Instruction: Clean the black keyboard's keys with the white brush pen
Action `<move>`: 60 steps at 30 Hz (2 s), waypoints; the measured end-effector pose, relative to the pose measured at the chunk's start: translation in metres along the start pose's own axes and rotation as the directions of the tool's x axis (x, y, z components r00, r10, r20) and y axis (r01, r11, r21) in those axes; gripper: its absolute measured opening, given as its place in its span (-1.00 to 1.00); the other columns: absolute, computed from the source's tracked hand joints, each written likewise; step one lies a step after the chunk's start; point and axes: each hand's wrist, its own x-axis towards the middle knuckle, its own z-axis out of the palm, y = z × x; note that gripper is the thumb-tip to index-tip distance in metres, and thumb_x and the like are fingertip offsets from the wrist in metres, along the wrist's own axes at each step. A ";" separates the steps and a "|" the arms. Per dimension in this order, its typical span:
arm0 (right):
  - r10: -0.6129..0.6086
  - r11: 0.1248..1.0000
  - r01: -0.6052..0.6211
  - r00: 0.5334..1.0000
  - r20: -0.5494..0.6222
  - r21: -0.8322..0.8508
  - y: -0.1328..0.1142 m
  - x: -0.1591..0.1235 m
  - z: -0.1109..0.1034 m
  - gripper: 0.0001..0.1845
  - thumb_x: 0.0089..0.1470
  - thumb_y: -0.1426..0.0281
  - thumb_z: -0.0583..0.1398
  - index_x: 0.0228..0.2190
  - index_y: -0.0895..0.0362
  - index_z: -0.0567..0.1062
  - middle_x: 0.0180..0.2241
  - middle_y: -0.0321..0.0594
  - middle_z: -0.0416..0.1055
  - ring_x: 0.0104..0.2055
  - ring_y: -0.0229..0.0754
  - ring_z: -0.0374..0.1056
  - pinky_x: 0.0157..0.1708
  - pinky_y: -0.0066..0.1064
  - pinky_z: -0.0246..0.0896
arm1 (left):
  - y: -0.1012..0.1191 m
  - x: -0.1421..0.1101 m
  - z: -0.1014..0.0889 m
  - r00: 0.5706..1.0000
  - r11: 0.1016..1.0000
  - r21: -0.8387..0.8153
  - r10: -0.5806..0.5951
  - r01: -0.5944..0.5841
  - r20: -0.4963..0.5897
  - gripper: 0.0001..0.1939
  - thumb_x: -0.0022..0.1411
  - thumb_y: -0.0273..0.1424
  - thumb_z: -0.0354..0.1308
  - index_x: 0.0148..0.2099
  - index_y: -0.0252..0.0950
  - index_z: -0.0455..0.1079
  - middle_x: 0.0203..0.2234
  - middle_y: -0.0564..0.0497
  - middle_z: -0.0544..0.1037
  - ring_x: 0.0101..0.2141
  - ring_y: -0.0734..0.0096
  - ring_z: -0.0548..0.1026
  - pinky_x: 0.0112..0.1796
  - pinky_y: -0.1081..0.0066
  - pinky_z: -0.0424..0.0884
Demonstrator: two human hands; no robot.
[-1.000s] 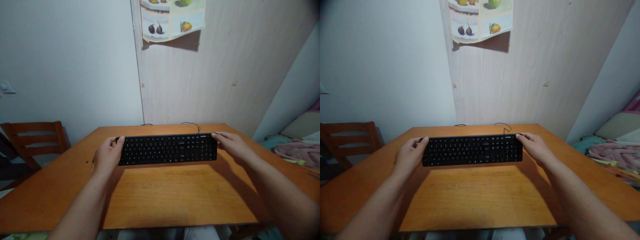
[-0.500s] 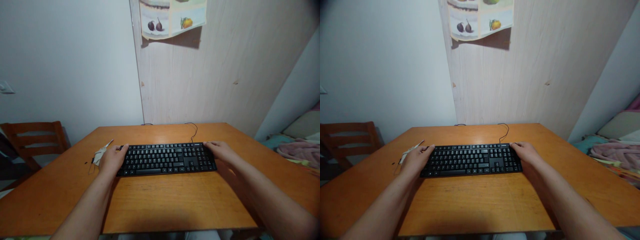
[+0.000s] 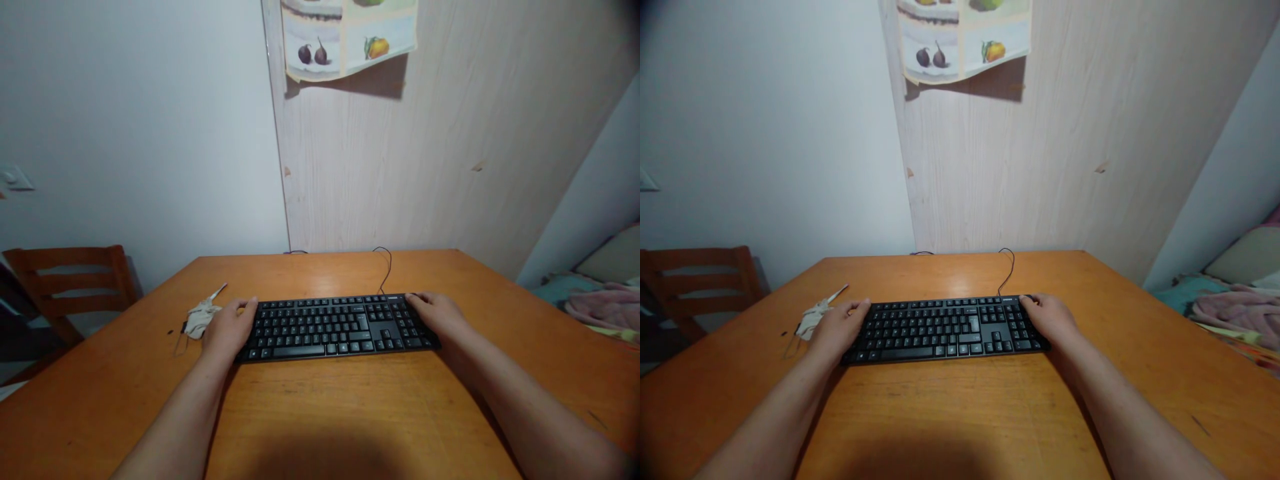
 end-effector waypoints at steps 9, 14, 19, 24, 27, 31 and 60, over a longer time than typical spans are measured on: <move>0.053 0.984 -0.039 0.996 0.075 -0.173 -0.007 -0.005 0.002 -0.36 0.29 -0.03 -0.04 -0.24 0.15 0.65 -0.18 0.07 0.61 -0.10 0.14 0.50 -0.22 -0.23 0.25 | -0.006 0.000 0.004 0.992 0.998 0.056 0.004 -0.011 0.126 -0.37 0.33 0.16 -0.16 -0.30 -0.17 0.54 -0.32 -0.17 0.68 -0.23 -0.07 0.62 -0.36 0.26 0.35; 0.118 0.964 -0.095 0.990 0.080 -0.248 -0.006 -0.007 0.004 -0.36 0.28 -0.06 -0.05 -0.19 0.11 0.65 -0.16 0.04 0.62 -0.07 0.17 0.51 -0.23 -0.21 0.28 | -0.004 -0.003 0.002 0.982 0.994 0.106 -0.010 -0.010 0.186 -0.35 0.36 0.17 -0.22 -0.32 -0.17 0.49 -0.34 -0.13 0.65 -0.24 0.02 0.60 -0.37 0.31 0.28; 0.131 0.957 -0.102 0.987 0.092 -0.272 -0.002 -0.009 0.006 -0.33 0.26 -0.10 -0.05 -0.26 0.10 0.65 -0.23 0.07 0.62 -0.13 0.19 0.52 -0.24 -0.16 0.30 | 0.001 -0.007 -0.002 0.975 0.985 0.173 -0.030 -0.009 0.219 -0.34 0.36 0.16 -0.24 -0.44 -0.17 0.42 -0.42 -0.12 0.61 -0.31 0.07 0.57 -0.41 0.33 0.20; 0.124 0.958 -0.094 0.988 0.095 -0.272 0.001 -0.011 0.008 -0.31 0.23 -0.13 -0.03 -0.23 0.11 0.66 -0.23 0.09 0.62 -0.14 0.22 0.53 -0.25 -0.11 0.33 | 0.004 -0.011 -0.002 0.974 0.978 0.206 -0.008 -0.040 0.225 -0.35 0.38 0.12 -0.21 -0.49 -0.19 0.39 -0.46 -0.13 0.59 -0.35 0.12 0.55 -0.44 0.35 0.13; 0.134 0.953 -0.099 0.985 0.105 -0.287 0.007 -0.009 0.009 -0.29 0.22 -0.15 -0.04 -0.19 0.10 0.66 -0.21 0.09 0.62 -0.12 0.26 0.53 -0.22 -0.06 0.35 | 0.005 -0.013 -0.001 0.976 0.977 0.204 0.020 -0.065 0.216 -0.36 0.41 0.08 -0.20 -0.49 -0.22 0.40 -0.49 -0.13 0.58 -0.41 0.17 0.52 -0.47 0.35 0.06; 0.110 0.959 -0.078 0.988 0.107 -0.271 0.016 -0.005 0.011 -0.28 0.20 -0.17 -0.02 -0.17 0.10 0.67 -0.20 0.10 0.63 -0.12 0.30 0.54 -0.21 -0.01 0.36 | 0.006 -0.016 0.001 0.978 0.978 0.193 0.035 -0.075 0.204 -0.37 0.42 0.06 -0.16 -0.47 -0.23 0.46 -0.47 -0.13 0.60 -0.41 0.20 0.53 -0.47 0.35 0.07; -0.043 0.984 0.015 0.986 -0.160 -0.177 0.047 0.007 0.007 -0.34 0.19 -0.13 -0.04 -0.12 0.08 0.59 0.05 0.11 0.54 0.12 0.24 0.41 0.03 -0.07 0.28 | -0.050 0.017 -0.052 0.985 0.841 0.523 0.063 -0.140 0.162 -0.70 0.32 -0.25 0.04 -0.32 -0.22 0.55 -0.23 -0.20 0.67 -0.08 -0.04 0.56 0.19 -0.17 0.06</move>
